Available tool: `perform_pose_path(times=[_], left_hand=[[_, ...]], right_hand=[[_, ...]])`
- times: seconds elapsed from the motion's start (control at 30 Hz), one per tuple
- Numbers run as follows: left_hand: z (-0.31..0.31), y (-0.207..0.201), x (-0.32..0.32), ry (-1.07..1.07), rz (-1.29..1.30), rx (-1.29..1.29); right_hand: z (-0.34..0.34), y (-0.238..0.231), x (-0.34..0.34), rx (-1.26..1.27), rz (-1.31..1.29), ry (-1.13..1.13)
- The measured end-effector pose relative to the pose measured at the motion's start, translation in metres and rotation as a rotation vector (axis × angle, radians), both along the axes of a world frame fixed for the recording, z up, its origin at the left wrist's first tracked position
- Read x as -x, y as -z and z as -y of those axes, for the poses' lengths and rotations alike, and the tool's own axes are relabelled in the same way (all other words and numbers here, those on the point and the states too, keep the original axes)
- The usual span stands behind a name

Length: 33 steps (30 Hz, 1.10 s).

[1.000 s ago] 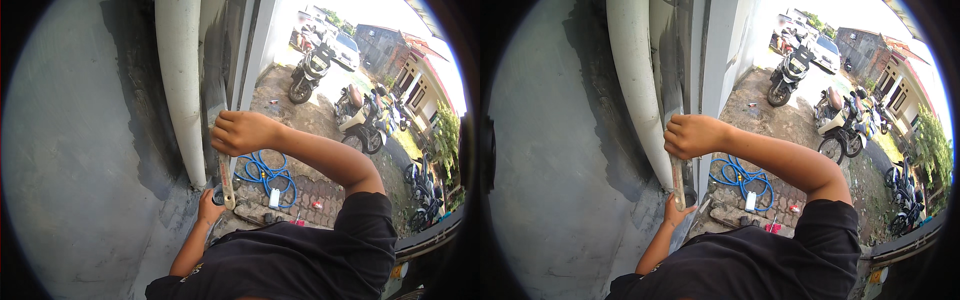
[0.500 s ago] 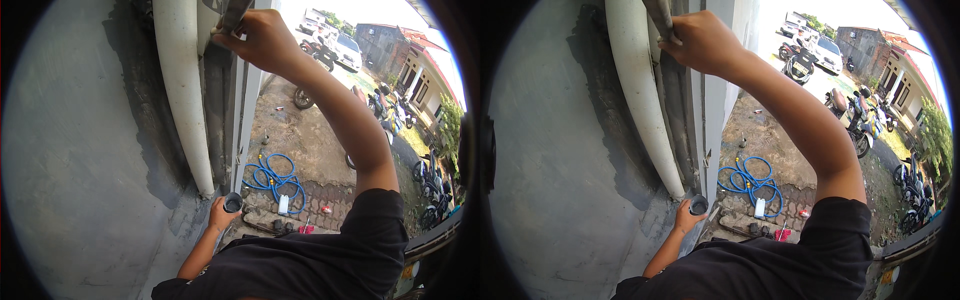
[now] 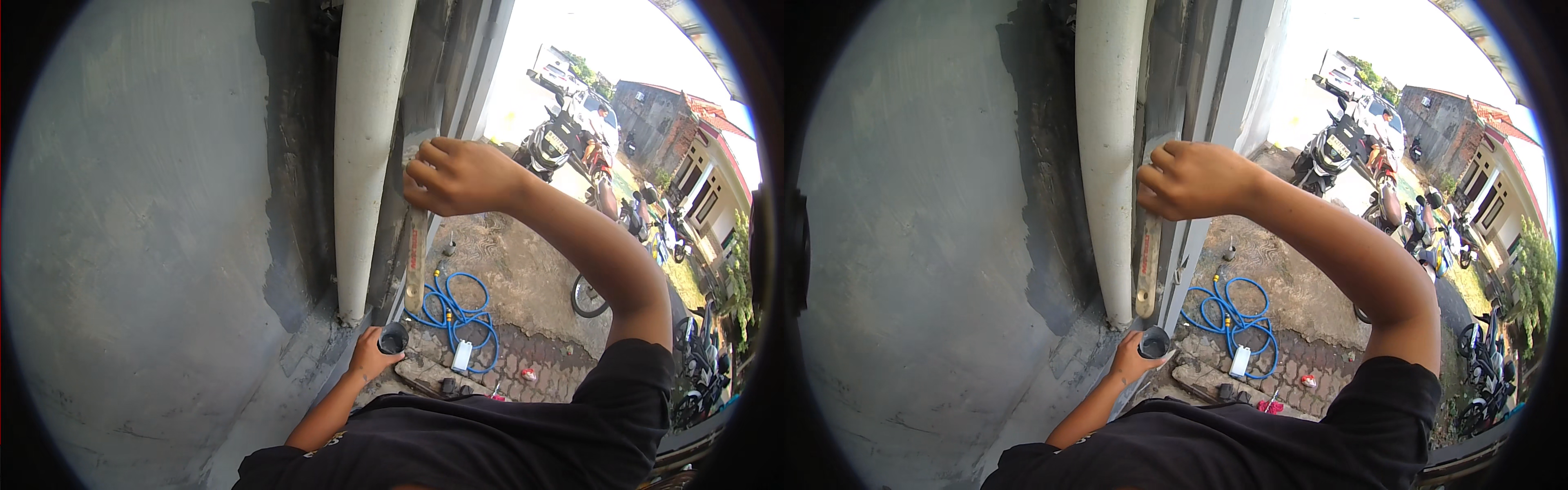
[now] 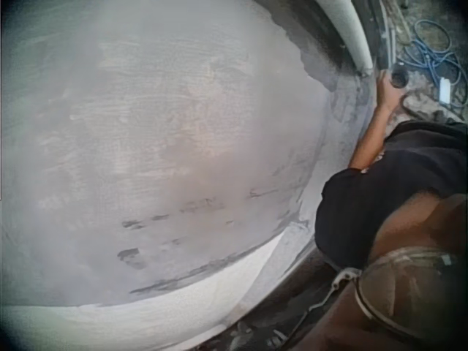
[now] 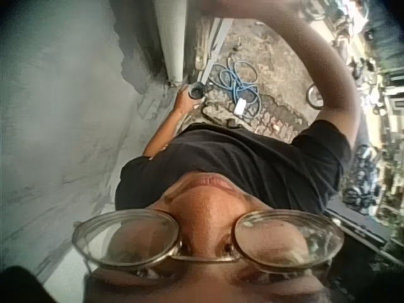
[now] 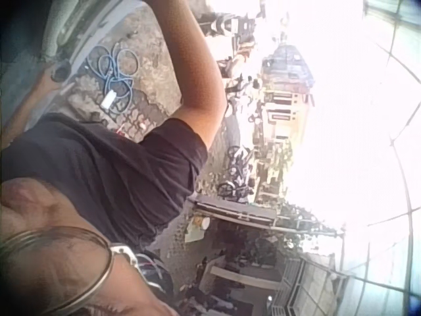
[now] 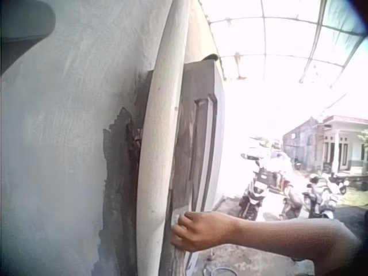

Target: The person paints a wall and corner area with a paint brush.

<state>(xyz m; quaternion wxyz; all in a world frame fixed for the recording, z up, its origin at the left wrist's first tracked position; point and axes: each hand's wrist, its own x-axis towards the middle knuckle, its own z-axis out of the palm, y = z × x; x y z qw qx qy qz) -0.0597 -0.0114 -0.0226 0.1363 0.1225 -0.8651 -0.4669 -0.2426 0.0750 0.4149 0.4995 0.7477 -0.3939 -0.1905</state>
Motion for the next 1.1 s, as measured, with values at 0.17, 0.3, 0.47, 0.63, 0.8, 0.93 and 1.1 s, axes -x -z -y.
perform_pose_path(times=[0.17,0.3,0.47,0.63,0.8,0.93,1.1], left_hand=[[0.001,0.01,0.007,0.022,0.009,0.015],[-0.001,0.016,0.015,0.038,-0.017,-0.009],[-0.005,0.013,0.021,0.078,-0.025,-0.006],[-0.002,0.017,0.022,0.061,-0.002,-0.019],[0.001,0.01,0.01,0.03,-0.012,-0.008],[0.002,0.001,0.008,0.049,-0.002,-0.002],[-0.005,-0.002,0.008,0.039,0.006,0.009]], right_hand=[[-0.006,-0.014,-0.028,-0.034,0.832,0.113],[0.009,-0.101,0.003,0.369,0.967,0.411],[0.001,-0.218,-0.05,0.811,0.655,0.218],[0.0,-0.224,-0.044,0.504,-0.153,0.059],[0.003,-0.101,0.013,0.14,-0.204,0.068],[-0.01,-0.058,-0.032,-0.045,0.28,0.119],[0.0,-0.114,-0.016,0.113,0.77,0.075]])
